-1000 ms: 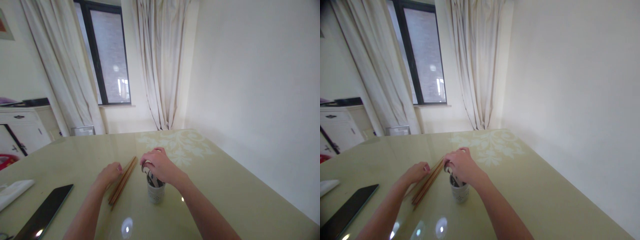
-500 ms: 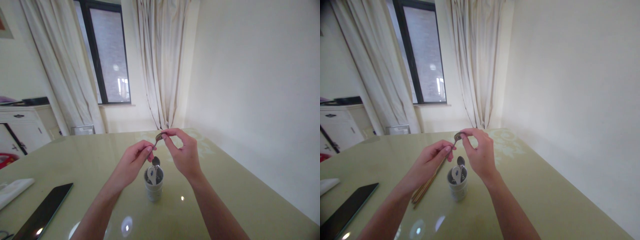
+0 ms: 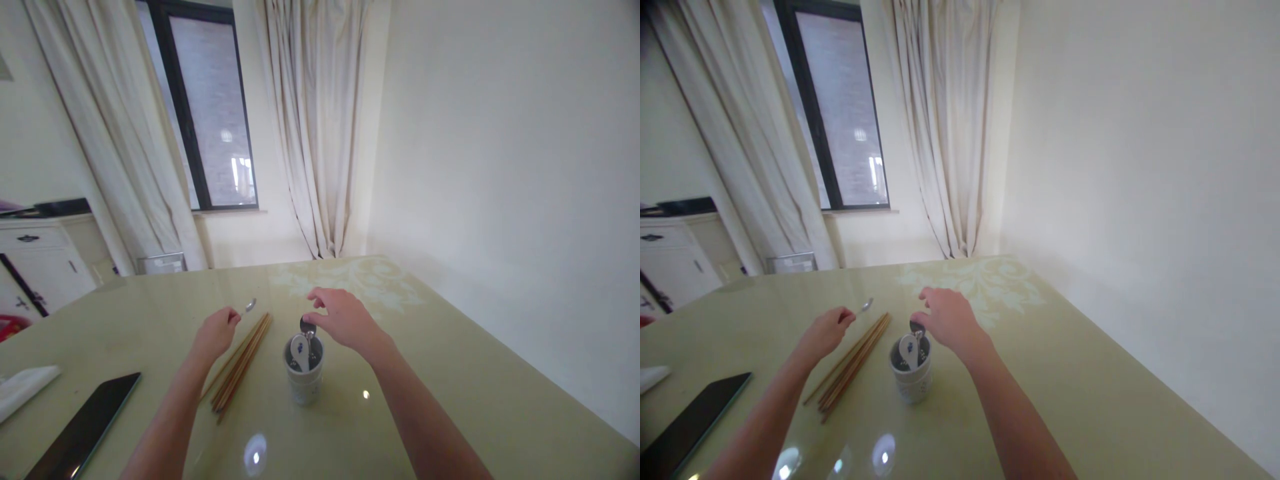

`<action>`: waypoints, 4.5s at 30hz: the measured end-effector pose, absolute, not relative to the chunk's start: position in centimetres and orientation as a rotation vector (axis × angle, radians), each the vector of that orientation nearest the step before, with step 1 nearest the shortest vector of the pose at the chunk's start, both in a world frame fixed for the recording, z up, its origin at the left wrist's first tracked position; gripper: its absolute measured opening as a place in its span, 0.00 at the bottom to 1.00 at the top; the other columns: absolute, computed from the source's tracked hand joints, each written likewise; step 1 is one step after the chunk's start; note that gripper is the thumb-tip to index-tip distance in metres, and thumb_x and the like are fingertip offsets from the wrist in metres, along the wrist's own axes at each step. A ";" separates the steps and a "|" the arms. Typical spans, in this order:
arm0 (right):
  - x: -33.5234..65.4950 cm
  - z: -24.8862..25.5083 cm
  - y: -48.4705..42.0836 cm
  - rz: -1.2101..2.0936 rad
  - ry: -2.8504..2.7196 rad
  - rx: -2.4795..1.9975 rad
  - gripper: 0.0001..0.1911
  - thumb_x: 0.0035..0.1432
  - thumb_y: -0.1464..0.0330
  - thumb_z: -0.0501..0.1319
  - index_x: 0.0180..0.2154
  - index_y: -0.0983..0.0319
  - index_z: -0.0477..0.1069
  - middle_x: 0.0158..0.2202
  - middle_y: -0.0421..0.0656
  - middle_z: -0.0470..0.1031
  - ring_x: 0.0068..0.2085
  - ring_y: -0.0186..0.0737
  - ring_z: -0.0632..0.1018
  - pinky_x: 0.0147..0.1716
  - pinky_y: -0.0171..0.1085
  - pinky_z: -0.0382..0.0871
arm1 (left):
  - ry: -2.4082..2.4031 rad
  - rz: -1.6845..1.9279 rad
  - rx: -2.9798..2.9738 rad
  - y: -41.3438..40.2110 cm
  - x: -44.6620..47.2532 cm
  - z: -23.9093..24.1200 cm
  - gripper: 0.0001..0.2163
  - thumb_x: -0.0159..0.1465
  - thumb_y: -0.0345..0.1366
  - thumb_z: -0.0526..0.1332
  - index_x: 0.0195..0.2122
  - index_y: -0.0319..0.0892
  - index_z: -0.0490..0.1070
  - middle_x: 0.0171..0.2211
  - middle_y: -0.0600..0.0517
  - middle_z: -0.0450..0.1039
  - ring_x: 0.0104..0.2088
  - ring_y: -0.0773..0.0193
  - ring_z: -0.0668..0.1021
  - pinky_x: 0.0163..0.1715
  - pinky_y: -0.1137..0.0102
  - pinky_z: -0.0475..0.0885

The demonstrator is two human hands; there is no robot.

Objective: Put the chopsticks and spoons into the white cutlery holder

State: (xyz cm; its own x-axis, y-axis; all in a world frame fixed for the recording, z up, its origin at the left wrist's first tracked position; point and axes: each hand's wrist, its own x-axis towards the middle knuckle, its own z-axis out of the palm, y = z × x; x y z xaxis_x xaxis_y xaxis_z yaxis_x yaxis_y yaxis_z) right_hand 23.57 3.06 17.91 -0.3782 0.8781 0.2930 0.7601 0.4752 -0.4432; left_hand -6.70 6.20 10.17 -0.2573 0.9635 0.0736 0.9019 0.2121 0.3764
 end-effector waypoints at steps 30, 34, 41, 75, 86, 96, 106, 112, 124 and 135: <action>22.5 20.5 0.6 0.290 -1.807 -0.949 0.04 0.67 0.69 0.65 0.37 0.57 0.77 0.34 0.39 0.84 0.35 0.40 0.83 0.39 0.37 0.74 | 1.373 1.129 1.823 1.8 0.8 16.7 0.25 0.72 0.57 0.51 0.48 0.41 0.78 0.44 0.44 0.83 0.44 0.54 0.83 0.46 0.63 0.77; 22.0 20.2 0.8 0.327 -1.796 -0.980 0.00 0.67 0.69 0.65 0.41 0.57 0.75 0.35 0.39 0.85 0.36 0.40 0.84 0.39 0.37 0.73 | 1.116 1.073 1.781 -0.5 3.9 18.8 0.22 0.65 0.58 0.61 0.43 0.43 0.77 0.30 0.53 0.77 0.24 0.67 0.72 0.25 0.72 0.68; 22.6 18.4 1.5 0.276 -2.309 -1.258 0.15 0.62 0.63 0.72 0.47 0.59 0.74 0.41 0.45 0.83 0.43 0.47 0.82 0.40 0.40 0.68 | 1.738 0.980 1.779 3.9 -2.5 13.9 0.20 0.69 0.53 0.55 0.41 0.42 0.77 0.25 0.56 0.72 0.26 0.64 0.74 0.25 0.72 0.65; 21.3 16.0 2.9 0.057 -2.642 -1.256 0.06 0.67 0.75 0.61 0.39 0.59 0.76 0.40 0.44 0.82 0.40 0.42 0.80 0.32 0.37 0.58 | 2.444 0.361 1.749 5.9 -8.5 4.7 0.13 0.68 0.33 0.56 0.43 0.43 0.81 0.44 0.39 0.85 0.45 0.47 0.85 0.42 0.63 0.76; 24.7 21.2 0.5 0.117 -2.091 -1.096 0.05 0.68 0.73 0.64 0.36 0.59 0.74 0.34 0.39 0.81 0.35 0.37 0.79 0.36 0.34 0.64 | 1.537 1.218 2.010 1.9 -1.3 17.2 0.22 0.73 0.52 0.53 0.52 0.42 0.78 0.48 0.46 0.83 0.48 0.55 0.82 0.51 0.62 0.76; 23.2 20.7 0.3 0.391 -1.907 -1.094 0.08 0.65 0.68 0.69 0.46 0.59 0.77 0.40 0.43 0.85 0.36 0.40 0.84 0.38 0.37 0.75 | 1.504 1.105 2.132 1.0 2.6 17.3 0.18 0.74 0.50 0.49 0.34 0.45 0.70 0.27 0.54 0.74 0.30 0.61 0.76 0.32 0.69 0.68; 23.1 19.8 0.8 0.369 -2.133 -1.297 0.17 0.64 0.64 0.71 0.53 0.59 0.76 0.44 0.45 0.84 0.40 0.41 0.83 0.41 0.38 0.72 | 2.408 0.450 1.844 5.5 -6.6 9.1 0.11 0.70 0.38 0.56 0.43 0.42 0.78 0.42 0.42 0.85 0.44 0.52 0.84 0.40 0.67 0.71; 23.0 19.7 0.6 0.354 -2.149 -1.310 0.16 0.65 0.63 0.71 0.52 0.59 0.77 0.43 0.44 0.84 0.41 0.41 0.83 0.41 0.38 0.71 | 2.499 0.353 1.784 5.6 -7.3 6.8 0.11 0.70 0.39 0.57 0.44 0.43 0.78 0.43 0.39 0.84 0.45 0.47 0.85 0.40 0.64 0.73; 23.2 19.3 0.7 0.344 -2.129 -1.263 0.13 0.66 0.63 0.69 0.50 0.59 0.77 0.41 0.43 0.84 0.39 0.40 0.82 0.40 0.36 0.70 | 2.495 0.386 1.768 5.7 -7.5 7.4 0.14 0.69 0.41 0.56 0.44 0.41 0.80 0.43 0.37 0.84 0.44 0.44 0.85 0.39 0.63 0.73; 25.2 6.7 -0.5 0.578 -1.902 -1.029 0.30 0.72 0.50 0.55 0.67 0.58 0.62 0.64 0.53 0.71 0.59 0.50 0.76 0.59 0.47 0.71 | 2.408 0.643 2.027 -1.2 -5.2 3.1 0.21 0.72 0.47 0.53 0.59 0.44 0.72 0.60 0.40 0.76 0.60 0.44 0.76 0.57 0.53 0.70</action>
